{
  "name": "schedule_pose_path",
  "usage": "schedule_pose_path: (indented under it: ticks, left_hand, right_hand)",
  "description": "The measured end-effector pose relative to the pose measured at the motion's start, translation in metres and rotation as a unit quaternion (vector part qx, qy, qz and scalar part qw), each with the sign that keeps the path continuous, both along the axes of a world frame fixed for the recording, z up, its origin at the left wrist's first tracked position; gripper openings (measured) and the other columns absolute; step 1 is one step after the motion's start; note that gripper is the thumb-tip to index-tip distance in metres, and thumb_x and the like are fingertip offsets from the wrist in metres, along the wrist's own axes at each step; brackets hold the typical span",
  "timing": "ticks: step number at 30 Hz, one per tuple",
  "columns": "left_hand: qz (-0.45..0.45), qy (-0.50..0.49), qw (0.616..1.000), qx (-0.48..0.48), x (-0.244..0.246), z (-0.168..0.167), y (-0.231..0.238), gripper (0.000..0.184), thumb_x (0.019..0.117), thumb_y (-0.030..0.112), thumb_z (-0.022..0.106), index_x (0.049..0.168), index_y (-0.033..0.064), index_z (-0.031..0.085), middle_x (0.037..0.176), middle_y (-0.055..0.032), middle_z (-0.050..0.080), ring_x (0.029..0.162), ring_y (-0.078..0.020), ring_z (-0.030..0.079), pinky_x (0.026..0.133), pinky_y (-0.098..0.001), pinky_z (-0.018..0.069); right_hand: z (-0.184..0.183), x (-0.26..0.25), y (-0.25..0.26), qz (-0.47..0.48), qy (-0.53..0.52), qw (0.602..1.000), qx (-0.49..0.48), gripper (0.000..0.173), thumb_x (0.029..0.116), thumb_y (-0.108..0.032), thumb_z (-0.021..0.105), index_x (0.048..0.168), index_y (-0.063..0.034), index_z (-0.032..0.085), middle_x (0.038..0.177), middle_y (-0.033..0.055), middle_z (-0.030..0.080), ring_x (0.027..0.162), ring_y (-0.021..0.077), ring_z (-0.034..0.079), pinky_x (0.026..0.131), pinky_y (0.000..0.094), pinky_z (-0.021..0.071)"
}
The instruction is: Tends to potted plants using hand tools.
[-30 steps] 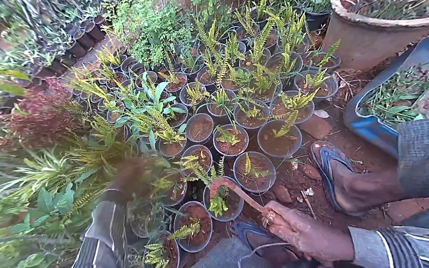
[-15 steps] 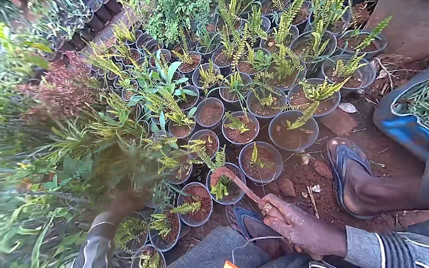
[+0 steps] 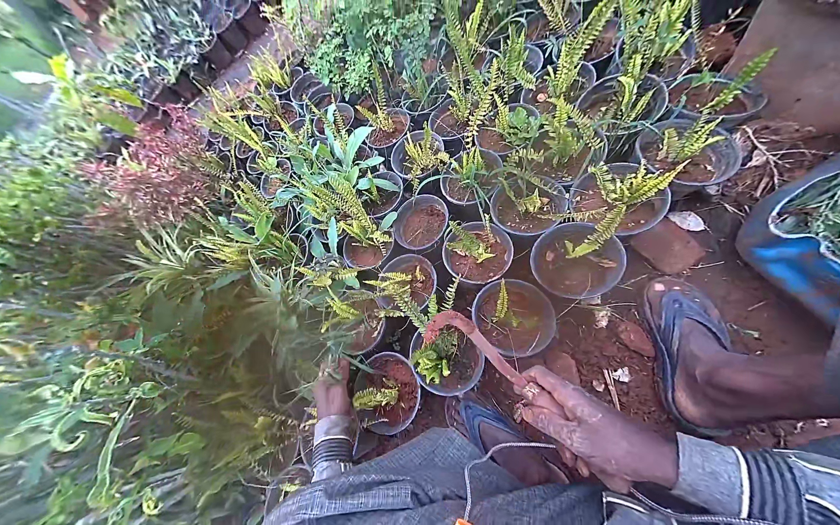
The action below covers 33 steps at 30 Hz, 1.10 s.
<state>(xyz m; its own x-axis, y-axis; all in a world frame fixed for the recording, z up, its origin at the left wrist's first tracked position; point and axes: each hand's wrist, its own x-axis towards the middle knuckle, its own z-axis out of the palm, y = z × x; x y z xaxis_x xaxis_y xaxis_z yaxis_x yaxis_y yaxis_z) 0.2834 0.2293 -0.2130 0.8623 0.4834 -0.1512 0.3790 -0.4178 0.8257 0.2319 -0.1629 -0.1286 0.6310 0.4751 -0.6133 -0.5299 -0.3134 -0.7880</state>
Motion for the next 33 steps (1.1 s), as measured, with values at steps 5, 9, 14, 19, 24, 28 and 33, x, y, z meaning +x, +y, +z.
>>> schedule_pose_path:
  ticks: [5,9,14,19,24,28,33]
  left_hand:
    - [0.189,-0.082,0.974,-0.092,0.008,-0.016,0.012,0.033,0.1118,0.014,0.039,0.121,-0.0109,0.058,0.099,-0.0149,0.066,0.081,-0.0133,0.062,0.078,-0.0307,0.0527]
    - [0.240,-0.133,0.921,-0.275,-0.002,-0.026,0.014,0.031,0.1139,0.022,0.027,0.100,0.0096,0.051,0.057,0.0071,0.047,0.045,-0.0052,0.047,0.047,-0.0230,0.0475]
    - [0.267,-0.220,0.811,-0.471,-0.016,0.006,0.039,0.046,0.1134,0.034,0.023,0.081,0.0192,0.051,0.044,0.0124,0.037,0.033,-0.0007,0.034,0.036,-0.0163,0.0344]
    - [0.188,-0.230,0.908,-0.295,-0.003,0.109,0.102,0.042,0.1134,0.028,0.023,0.087,0.0192,0.054,0.046,0.0144,0.035,0.035,0.0017,0.030,0.036,-0.0148,0.0295]
    - [-0.035,0.102,0.989,0.100,0.039,0.179,0.114,0.013,0.1036,0.013,0.059,0.100,0.0003,0.063,0.066,-0.0009,0.054,0.049,-0.0071,0.044,0.047,-0.0245,0.0415]
    - [-0.317,0.464,0.776,0.287,0.085,0.158,0.096,0.031,0.0927,0.024,0.078,0.103,-0.0040,0.070,0.092,-0.0166,0.069,0.081,-0.0250,0.063,0.084,-0.0473,0.0517]
    - [-0.430,0.472,0.667,0.384,0.103,0.079,0.053,0.031,0.0955,0.026,0.070,0.111,-0.0002,0.073,0.113,-0.0239,0.071,0.109,-0.0408,0.067,0.098,-0.0621,0.0501]
  right_hand:
    - [0.001,-0.001,-0.001,0.008,-0.002,1.000,-0.011,0.038,0.1059,-0.029,0.053,0.140,-0.0142,0.043,0.088,0.0088,0.056,0.055,0.0185,0.058,0.052,0.0363,0.0544]
    - [0.000,-0.002,-0.001,0.003,0.003,1.000,-0.010,0.037,0.1058,-0.029,0.054,0.138,-0.0152,0.044,0.085,0.0077,0.056,0.054,0.0177,0.057,0.051,0.0353,0.0537]
    - [-0.001,0.000,0.000,0.004,0.010,1.000,-0.009,0.036,0.1060,-0.030,0.053,0.139,-0.0164,0.044,0.085,0.0071,0.056,0.054,0.0175,0.057,0.052,0.0355,0.0540]
    - [-0.003,-0.001,0.003,0.001,0.015,1.000,-0.005,0.035,0.1065,-0.031,0.053,0.137,-0.0163,0.044,0.082,0.0067,0.055,0.052,0.0172,0.056,0.050,0.0342,0.0530]
    - [-0.003,-0.004,0.010,-0.001,0.021,1.000,0.007,0.037,0.1057,-0.030,0.054,0.138,-0.0154,0.045,0.084,0.0069,0.056,0.053,0.0166,0.056,0.050,0.0343,0.0529]
    - [0.000,-0.009,0.016,0.028,0.014,0.999,0.006,0.038,0.1049,-0.029,0.054,0.139,-0.0146,0.044,0.085,0.0083,0.056,0.056,0.0191,0.057,0.053,0.0372,0.0541]
    - [-0.007,-0.010,0.014,0.041,0.010,0.999,0.002,0.042,0.1043,-0.034,0.055,0.140,-0.0166,0.043,0.085,0.0095,0.057,0.056,0.0215,0.059,0.053,0.0401,0.0544]
